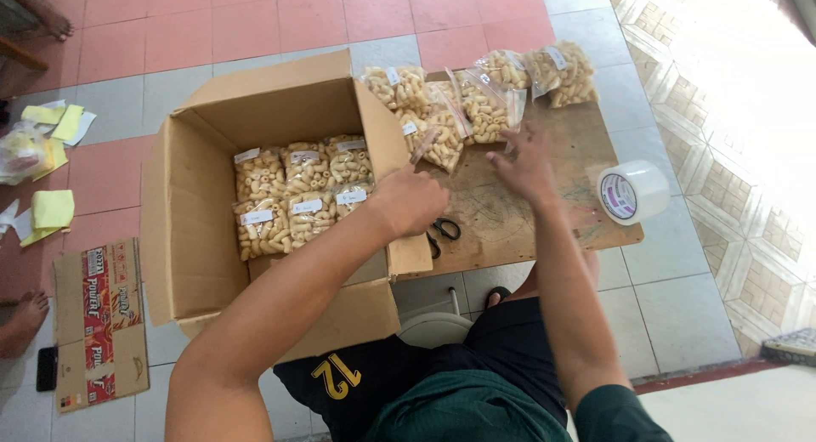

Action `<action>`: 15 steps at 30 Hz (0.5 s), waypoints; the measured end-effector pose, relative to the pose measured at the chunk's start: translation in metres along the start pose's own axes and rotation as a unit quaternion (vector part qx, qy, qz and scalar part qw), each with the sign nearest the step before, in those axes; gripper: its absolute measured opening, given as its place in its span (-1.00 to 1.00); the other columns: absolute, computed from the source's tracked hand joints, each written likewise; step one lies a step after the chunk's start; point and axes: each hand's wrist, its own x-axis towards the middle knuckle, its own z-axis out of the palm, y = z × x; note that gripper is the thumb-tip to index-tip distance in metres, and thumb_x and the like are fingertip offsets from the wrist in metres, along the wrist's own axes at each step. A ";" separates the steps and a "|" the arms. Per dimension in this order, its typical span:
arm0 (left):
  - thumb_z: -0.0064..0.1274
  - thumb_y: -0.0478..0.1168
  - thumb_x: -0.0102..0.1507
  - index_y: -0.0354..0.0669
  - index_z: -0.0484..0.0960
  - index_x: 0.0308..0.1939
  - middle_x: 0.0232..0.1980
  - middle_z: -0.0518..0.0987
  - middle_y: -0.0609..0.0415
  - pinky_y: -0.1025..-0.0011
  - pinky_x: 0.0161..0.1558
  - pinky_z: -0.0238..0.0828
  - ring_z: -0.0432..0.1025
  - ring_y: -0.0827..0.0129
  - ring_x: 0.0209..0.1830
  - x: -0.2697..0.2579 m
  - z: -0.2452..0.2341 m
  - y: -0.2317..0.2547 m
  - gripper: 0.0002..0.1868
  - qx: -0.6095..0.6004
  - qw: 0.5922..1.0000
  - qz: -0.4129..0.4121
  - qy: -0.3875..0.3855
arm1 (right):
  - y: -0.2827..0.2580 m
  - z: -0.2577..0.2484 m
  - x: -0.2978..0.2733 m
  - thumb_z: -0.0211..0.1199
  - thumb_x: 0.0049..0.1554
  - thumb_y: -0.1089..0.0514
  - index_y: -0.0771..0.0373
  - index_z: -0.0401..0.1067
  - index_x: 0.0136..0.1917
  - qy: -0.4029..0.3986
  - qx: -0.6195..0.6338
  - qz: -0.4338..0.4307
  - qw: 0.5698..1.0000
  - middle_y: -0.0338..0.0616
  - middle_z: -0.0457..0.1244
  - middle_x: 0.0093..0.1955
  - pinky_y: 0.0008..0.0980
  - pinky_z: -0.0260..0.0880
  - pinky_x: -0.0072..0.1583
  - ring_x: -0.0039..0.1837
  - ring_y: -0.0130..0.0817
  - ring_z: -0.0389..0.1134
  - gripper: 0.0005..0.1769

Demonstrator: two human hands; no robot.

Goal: The person repeatedly picks up sealed plastic bags of ring-shaped snacks from a table, places them into a cardboard box, and arranges them in rows. The person also handles the bags to adjust their position and orientation within the box.

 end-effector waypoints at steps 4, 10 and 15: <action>0.07 0.01 0.18 -0.11 0.56 -0.08 -0.16 0.63 -0.01 -0.01 0.04 0.30 0.51 0.04 -0.05 0.000 -0.005 0.000 -0.65 -0.006 1.000 -0.018 -0.012 | -0.005 0.023 -0.012 0.36 0.09 -0.05 0.31 0.28 0.42 0.042 0.066 0.002 0.997 0.30 -0.03 0.46 0.00 0.07 0.45 0.49 0.22 0.01 -0.27; 0.04 -0.06 0.23 -0.13 0.53 -0.07 -0.14 0.63 -0.03 0.09 0.00 0.36 0.52 0.05 -0.05 -0.010 -0.030 0.005 -0.71 -0.023 0.996 -0.012 0.085 | -0.020 0.030 -0.048 0.37 0.15 0.04 0.40 0.31 0.36 0.211 0.190 -0.007 0.959 0.21 0.16 0.33 -0.01 0.33 0.26 0.33 0.16 0.23 -0.39; 0.09 -0.08 0.24 -0.24 0.45 0.10 0.07 0.53 -0.10 0.14 0.08 0.39 0.44 0.04 0.12 -0.046 -0.090 0.017 -0.57 -0.043 0.966 0.004 0.255 | -0.054 0.018 -0.087 0.19 0.28 0.16 0.38 0.28 0.36 0.254 0.507 -0.030 0.823 0.01 0.23 0.30 -0.41 0.38 0.20 0.23 -0.33 0.31 -0.57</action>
